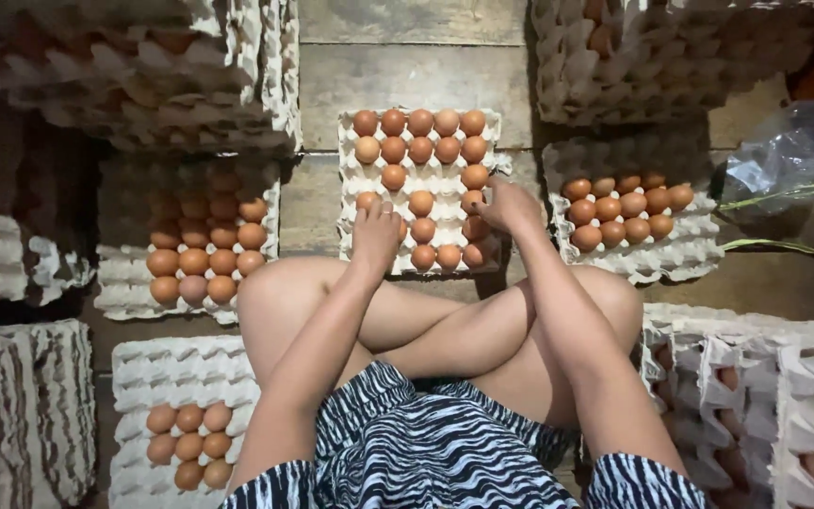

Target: Sorting and arranging eggs into cardboard trays.

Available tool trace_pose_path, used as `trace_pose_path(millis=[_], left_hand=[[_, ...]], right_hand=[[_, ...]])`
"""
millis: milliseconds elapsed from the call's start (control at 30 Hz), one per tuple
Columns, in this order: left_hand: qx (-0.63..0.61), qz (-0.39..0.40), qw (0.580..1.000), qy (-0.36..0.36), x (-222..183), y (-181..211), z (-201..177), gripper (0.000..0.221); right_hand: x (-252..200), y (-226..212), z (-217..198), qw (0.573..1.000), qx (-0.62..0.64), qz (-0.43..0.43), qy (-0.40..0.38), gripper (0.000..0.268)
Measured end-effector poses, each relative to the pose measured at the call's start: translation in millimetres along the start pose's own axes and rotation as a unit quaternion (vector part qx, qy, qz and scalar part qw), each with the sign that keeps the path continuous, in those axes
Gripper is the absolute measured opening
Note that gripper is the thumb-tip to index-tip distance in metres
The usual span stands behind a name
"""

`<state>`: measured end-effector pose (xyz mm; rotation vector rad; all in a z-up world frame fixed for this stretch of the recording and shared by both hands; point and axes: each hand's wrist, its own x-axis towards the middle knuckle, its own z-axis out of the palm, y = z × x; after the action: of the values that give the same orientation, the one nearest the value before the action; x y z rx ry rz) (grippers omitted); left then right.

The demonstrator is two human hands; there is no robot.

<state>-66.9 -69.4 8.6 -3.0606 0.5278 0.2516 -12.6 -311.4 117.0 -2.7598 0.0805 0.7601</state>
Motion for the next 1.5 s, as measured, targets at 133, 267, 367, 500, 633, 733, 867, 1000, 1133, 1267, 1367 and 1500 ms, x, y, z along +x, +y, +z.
trace_pose_path(millis=[133, 267, 367, 500, 633, 733, 867, 1000, 1133, 1267, 1367, 1500], left_hand=[[0.02, 0.0, 1.0, -0.008, 4, 3, -23, 0.026], [-0.086, -0.042, 0.993, -0.071, -5, 4, -64, 0.04], [-0.24, -0.123, 0.96, -0.08, -8, -5, -61, 0.064], [-0.517, -0.27, 0.812, -0.038, -5, -16, -43, 0.062], [-0.698, -0.301, 0.648, 0.057, 17, -23, 15, 0.05], [-0.811, -0.293, 0.506, 0.034, 23, -22, 18, 0.028], [-0.853, -0.313, 0.418, -0.017, 22, -26, -8, 0.024], [-0.883, -0.319, 0.339, -0.056, 29, -32, -2, 0.027], [-0.905, -0.314, 0.282, -0.058, 40, -37, 16, 0.025], [-0.907, -0.311, 0.277, -0.058, 44, -40, 17, 0.018], [-0.909, -0.302, 0.282, -0.06, 46, -44, 17, 0.017], [-0.909, -0.222, 0.334, -0.115, 39, -44, 9, 0.035]], right_hand=[[4, 2, 9, 1.0, -0.003, 0.004, 0.007, 0.063], [5, -11, 20, 0.998, -0.056, -0.014, 0.031, 0.062], [9, -19, 22, 0.997, -0.05, -0.016, 0.057, 0.063], [19, -21, 18, 0.996, -0.01, 0.005, 0.085, 0.064], [28, -15, 12, 0.992, -0.001, 0.013, 0.122, 0.062], [42, -6, 16, 0.98, 0.043, -0.025, 0.194, 0.038], [66, -4, 19, 0.983, 0.036, -0.061, 0.171, 0.052], [81, -8, 24, 0.981, 0.035, -0.066, 0.177, 0.044], [101, -1, 36, 0.975, 0.006, -0.065, 0.212, 0.036], [97, -6, 24, 0.967, 0.111, -0.048, 0.223, 0.041], [125, 4, 32, 0.912, 0.367, -0.064, 0.17, 0.035], [115, -7, 39, 0.774, 0.612, -0.163, -0.007, 0.032]])
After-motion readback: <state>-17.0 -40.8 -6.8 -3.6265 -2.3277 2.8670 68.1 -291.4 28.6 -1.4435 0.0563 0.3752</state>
